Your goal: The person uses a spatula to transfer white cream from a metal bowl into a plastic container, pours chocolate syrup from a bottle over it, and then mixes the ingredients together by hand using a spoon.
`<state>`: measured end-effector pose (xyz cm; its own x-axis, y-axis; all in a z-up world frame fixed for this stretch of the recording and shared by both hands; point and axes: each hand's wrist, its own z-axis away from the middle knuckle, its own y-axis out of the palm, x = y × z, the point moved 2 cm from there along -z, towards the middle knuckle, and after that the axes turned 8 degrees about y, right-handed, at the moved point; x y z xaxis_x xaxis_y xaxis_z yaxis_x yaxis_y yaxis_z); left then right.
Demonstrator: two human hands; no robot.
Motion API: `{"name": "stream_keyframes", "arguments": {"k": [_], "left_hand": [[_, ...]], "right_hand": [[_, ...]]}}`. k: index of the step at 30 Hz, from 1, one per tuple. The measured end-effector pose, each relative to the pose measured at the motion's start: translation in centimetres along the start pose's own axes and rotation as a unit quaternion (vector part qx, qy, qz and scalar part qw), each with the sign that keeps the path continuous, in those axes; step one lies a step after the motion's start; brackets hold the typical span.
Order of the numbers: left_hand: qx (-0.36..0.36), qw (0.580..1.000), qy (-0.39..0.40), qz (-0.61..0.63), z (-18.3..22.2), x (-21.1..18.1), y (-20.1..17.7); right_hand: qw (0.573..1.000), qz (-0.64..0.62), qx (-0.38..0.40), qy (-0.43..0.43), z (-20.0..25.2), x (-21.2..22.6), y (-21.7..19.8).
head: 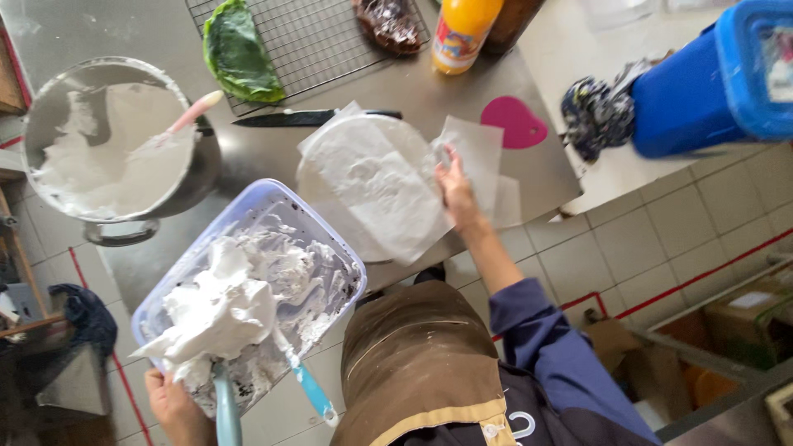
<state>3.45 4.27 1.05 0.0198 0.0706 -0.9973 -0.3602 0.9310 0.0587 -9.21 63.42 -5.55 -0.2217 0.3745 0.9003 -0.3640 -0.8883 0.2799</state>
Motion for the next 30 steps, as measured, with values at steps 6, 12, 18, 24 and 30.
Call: {"name": "stream_keyframes", "arguments": {"k": [6, 12, 18, 24, 30], "left_hand": [[-0.037, 0.999, -0.017, -0.022, 4.6, -6.2, 12.7], [0.06, 0.991, 0.081, -0.087, 6.0, -7.1, 28.5], [0.209, 0.977, -0.005, -0.052, 9.3, -2.7, 45.4], [0.255, 0.966, -0.024, -0.036, 12.0, 6.8, 55.9], [0.259, 0.956, -0.056, -0.125, 11.5, 12.6, 56.8]], "right_hand": [[0.985, -0.118, 0.035, 0.118, 2.0, 0.3, 0.4], [0.922, -0.297, 0.247, -0.015, 5.7, 8.9, -5.7], [0.959, -0.231, 0.151, -0.07, 9.4, 16.3, -17.2], [0.99, -0.131, -0.039, -0.033, 6.9, 14.1, -29.5], [0.974, -0.227, -0.022, 0.002, 2.8, 8.1, -33.3]]}}
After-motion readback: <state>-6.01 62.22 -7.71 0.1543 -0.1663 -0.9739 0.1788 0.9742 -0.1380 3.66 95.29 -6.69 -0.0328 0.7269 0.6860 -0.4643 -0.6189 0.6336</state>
